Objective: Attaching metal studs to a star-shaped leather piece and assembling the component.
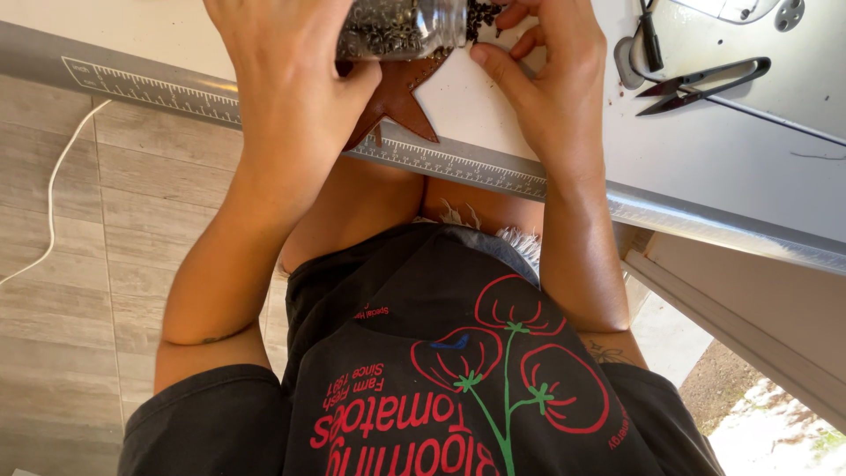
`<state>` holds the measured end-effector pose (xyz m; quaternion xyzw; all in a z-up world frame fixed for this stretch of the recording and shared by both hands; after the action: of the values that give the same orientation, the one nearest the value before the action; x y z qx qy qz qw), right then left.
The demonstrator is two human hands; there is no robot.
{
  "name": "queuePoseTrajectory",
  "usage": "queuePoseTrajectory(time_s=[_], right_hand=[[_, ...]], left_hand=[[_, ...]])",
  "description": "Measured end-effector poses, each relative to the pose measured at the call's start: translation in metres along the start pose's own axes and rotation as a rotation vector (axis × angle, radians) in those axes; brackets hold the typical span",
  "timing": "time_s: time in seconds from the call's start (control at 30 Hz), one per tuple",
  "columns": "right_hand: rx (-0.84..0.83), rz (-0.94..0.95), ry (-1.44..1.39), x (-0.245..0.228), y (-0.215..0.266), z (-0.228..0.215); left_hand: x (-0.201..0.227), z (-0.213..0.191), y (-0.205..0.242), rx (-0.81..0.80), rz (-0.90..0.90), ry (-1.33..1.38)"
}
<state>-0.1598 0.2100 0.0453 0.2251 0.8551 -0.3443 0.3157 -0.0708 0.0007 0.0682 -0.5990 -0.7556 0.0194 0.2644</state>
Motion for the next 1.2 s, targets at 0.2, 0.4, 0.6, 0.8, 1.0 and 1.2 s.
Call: queuePoseTrajectory(time_s=[0.2, 0.4, 0.6, 0.8, 1.0, 1.2], right_hand=[[0.053, -0.001, -0.047, -0.004, 0.003, -0.002], [0.101, -0.089, 0.114, -0.028, 0.000, -0.003], [-0.030, -0.205, 0.341, -0.036, -0.001, 0.009], [-0.048, -0.250, 0.422, -0.037, -0.008, 0.012], [-0.137, -0.296, 0.480, -0.039, -0.015, 0.013], [-0.179, -0.319, 0.512, -0.037, -0.017, 0.009]], left_hand=[[-0.016, -0.017, 0.016, 0.010, -0.179, 0.374], [-0.084, 0.004, 0.053, 0.115, -0.476, 1.052], [-0.135, 0.018, 0.077, 0.301, -0.697, 1.303], [-0.135, 0.009, 0.076, 0.367, -0.385, 1.335], [-0.127, -0.010, 0.065, 0.467, -0.444, 1.245], [-0.124, -0.012, 0.051, 1.100, -0.756, 2.021]])
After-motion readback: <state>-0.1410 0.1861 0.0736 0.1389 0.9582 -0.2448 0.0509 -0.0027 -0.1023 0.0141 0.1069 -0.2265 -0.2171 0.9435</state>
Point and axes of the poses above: each hand's wrist, its own y-axis away from the middle knuckle, its own z-axis out of the palm, x = y × z, the point moved 3 cm from there along -y, towards the middle knuckle, and after that the axes turned 15 degrees about -z, right-handed, at the moved point
